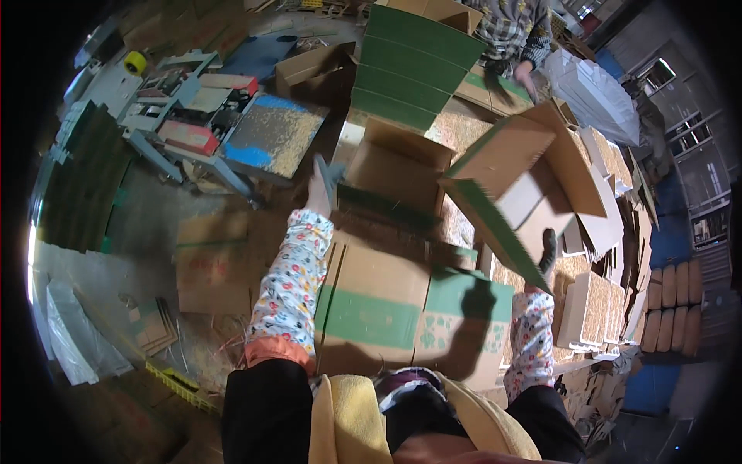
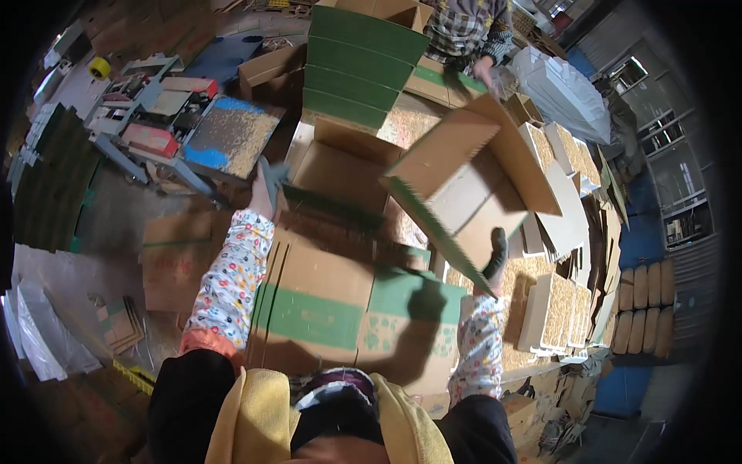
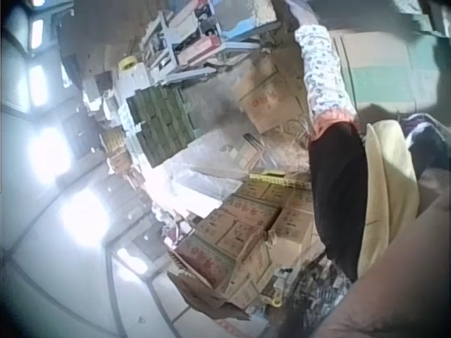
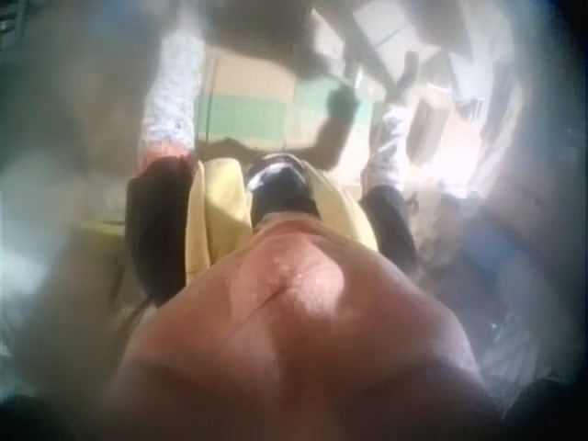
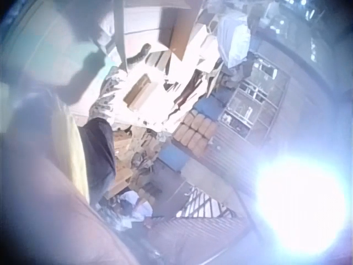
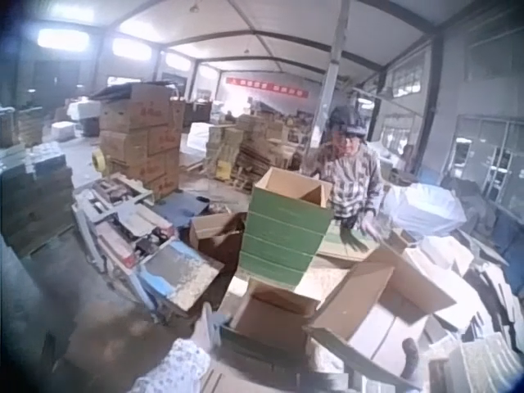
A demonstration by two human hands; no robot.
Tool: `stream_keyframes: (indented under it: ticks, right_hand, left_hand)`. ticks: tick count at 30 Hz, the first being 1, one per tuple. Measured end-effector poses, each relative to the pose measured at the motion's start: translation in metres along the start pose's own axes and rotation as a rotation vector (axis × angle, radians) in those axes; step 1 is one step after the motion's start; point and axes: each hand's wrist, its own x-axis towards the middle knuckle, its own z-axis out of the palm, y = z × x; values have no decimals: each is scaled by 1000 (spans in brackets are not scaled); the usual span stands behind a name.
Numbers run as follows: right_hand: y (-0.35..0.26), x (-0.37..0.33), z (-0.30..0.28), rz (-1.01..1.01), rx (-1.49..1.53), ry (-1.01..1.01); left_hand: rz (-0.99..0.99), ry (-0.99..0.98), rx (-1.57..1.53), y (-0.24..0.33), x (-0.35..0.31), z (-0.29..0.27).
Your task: The person folds cardboard sheets into boxes by hand, places foam trays filled with grain into the boxes, and stacks the boxes.
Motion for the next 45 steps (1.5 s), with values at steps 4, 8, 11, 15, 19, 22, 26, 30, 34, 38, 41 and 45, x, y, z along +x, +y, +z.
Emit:
stream_keyframes:
  ticks: [4,8,11,15,19,22,26,30,34,38,41,45]
  right_hand:
    - [41,50,124,487,204,-355]
    - [68,61,209,96,-160,-683]
    - [18,24,236,305,-651,-531]
    - [-46,-64,45,-158,-975,-128]
    - [-44,-230,-99,462,-389,-241]
    - [-137,-244,-57,616,-581,-234]
    - [-216,-234,-100,452,425,-254]
    - [-218,-196,-79,21,-115,424]
    - [-244,-159,-66,11,-332,245]
    - [-229,-121,-68,248,-372,112]
    - [-196,-140,1,57,-591,47]
    - [-181,-128,-32,22,-1027,-259]
  left_hand:
    - [-88,-28,-113,-52,47,-34]
    - [-270,374,-150,13,-20,76]
    - [504,60,766,42,-63,-18]
    - [239,-81,1304,58,-198,-9]
    - [-286,-292,1739,18,-304,25]
    - [100,-389,1267,28,-326,-25]
    - [167,-569,1510,18,-360,37]
    - [270,-766,1646,48,-382,114]
    - [590,-796,1906,155,-374,212]
    - [660,-939,2465,185,-400,291]
    - [266,-1659,2135,132,-364,287]
    - [450,-1131,1962,129,-349,235]
